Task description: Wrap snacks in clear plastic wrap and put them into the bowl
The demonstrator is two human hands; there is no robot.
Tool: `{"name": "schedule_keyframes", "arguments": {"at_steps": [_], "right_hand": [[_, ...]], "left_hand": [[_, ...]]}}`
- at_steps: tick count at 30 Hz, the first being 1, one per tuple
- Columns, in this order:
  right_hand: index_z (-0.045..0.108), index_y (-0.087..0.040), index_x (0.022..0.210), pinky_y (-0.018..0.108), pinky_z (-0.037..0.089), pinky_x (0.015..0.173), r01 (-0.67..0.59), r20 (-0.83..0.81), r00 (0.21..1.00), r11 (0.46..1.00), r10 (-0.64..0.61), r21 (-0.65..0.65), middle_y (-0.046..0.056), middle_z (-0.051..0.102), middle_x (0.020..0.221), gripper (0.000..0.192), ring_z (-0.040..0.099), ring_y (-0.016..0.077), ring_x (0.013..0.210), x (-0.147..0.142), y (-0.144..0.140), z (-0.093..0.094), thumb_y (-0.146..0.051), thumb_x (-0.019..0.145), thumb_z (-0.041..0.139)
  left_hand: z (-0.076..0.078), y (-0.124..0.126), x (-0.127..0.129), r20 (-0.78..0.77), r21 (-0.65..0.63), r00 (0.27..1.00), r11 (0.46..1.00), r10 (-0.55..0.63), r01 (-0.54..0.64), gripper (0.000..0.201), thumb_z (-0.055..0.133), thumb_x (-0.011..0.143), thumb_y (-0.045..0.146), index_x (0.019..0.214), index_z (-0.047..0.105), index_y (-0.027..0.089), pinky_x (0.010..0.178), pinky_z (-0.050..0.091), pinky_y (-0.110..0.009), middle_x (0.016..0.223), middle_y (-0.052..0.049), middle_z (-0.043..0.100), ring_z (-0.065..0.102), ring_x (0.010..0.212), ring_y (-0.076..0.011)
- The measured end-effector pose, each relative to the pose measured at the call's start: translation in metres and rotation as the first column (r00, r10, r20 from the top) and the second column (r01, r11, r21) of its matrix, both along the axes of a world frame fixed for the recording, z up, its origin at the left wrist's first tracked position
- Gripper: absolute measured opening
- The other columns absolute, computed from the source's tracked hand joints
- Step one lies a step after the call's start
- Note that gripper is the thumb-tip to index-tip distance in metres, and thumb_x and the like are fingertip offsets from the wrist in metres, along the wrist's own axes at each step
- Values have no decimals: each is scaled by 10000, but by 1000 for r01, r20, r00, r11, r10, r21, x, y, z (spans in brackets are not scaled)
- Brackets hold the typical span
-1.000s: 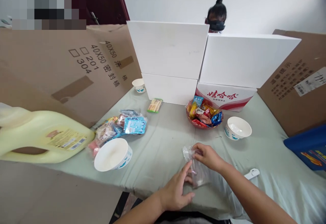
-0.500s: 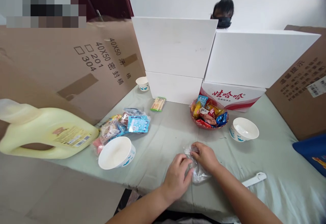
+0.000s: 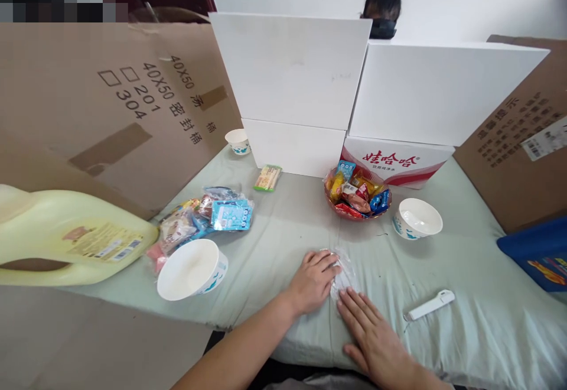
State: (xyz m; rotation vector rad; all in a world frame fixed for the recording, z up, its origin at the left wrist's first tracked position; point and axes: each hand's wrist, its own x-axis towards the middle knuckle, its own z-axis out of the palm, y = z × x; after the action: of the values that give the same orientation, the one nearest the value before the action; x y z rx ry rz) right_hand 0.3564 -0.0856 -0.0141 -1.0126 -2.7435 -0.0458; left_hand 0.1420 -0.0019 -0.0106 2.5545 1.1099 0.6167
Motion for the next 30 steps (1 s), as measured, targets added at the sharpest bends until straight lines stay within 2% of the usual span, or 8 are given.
{"name": "schedule_keyframes", "arguments": {"at_steps": [3,6,12,18,22,25,28,30], "right_hand": [[388,-88,1432,394,316,1078,36,6,999,997,-37,67,127,420,1479,699,309,281,1389,-2,-22,-6,-278,793,599],[466,-127,1376,363,329,1045,3,-20,1000,995,-1,100,91,516,1407,588,401,248,1321,-3,-25,-4,-211,804,577],[563,-165,1241,340,392,918,148,-192,970,989,-146,-1,79,651,1150,380,557,216,1037,-3,-22,2,-287,882,581],[611,-204,1023,321,376,763,114,-347,928,991,-133,-77,27,634,870,184,514,171,789,-10,-32,-9,-169,942,450],[600,-192,907,331,357,714,46,-364,928,994,-79,-98,22,575,758,233,471,169,720,-11,-34,-8,-160,961,375],[600,-196,909,350,375,784,22,-366,929,995,-58,-102,30,591,810,244,500,185,799,-11,-33,-1,-167,966,364],[592,-184,1104,359,370,901,62,-328,941,995,-85,-80,59,621,1030,221,508,213,986,-11,-31,1,-205,954,431],[566,-174,1189,344,376,893,96,-308,945,994,-106,-50,63,620,1068,269,506,209,982,-11,-31,-3,-208,953,441]], "left_hand": [[0,-1,3,-42,-1,998,999,-48,48,310,493,956,290,1258,562,278,1055,265,-468,1384,-31,537,401,1312,-251],[0,-2,5,-80,-9,995,998,-67,67,384,529,941,390,1311,528,288,1047,267,-471,1414,-35,512,399,1310,-267],[3,-4,3,-98,-22,989,994,-108,107,480,583,895,438,1343,504,286,1043,256,-483,1435,-47,488,394,1304,-291],[4,-3,0,-30,-26,969,969,-247,246,417,606,881,444,1250,579,252,1044,254,-456,1351,-63,573,443,1276,-270],[-1,-2,0,-18,-12,977,978,-211,211,270,582,909,324,1165,625,250,1042,272,-433,1337,-43,584,445,1284,-244],[-5,-3,2,-25,1,989,989,-148,148,260,535,930,232,1171,622,272,1040,291,-437,1337,-23,583,431,1300,-237],[-6,-3,3,-26,-2,991,991,-132,132,280,510,937,209,1189,609,280,1045,310,-446,1337,-16,581,426,1305,-234],[-7,-3,4,-28,4,993,994,-112,112,290,504,936,204,1198,604,278,1051,324,-454,1342,-24,571,411,1315,-243]]}}
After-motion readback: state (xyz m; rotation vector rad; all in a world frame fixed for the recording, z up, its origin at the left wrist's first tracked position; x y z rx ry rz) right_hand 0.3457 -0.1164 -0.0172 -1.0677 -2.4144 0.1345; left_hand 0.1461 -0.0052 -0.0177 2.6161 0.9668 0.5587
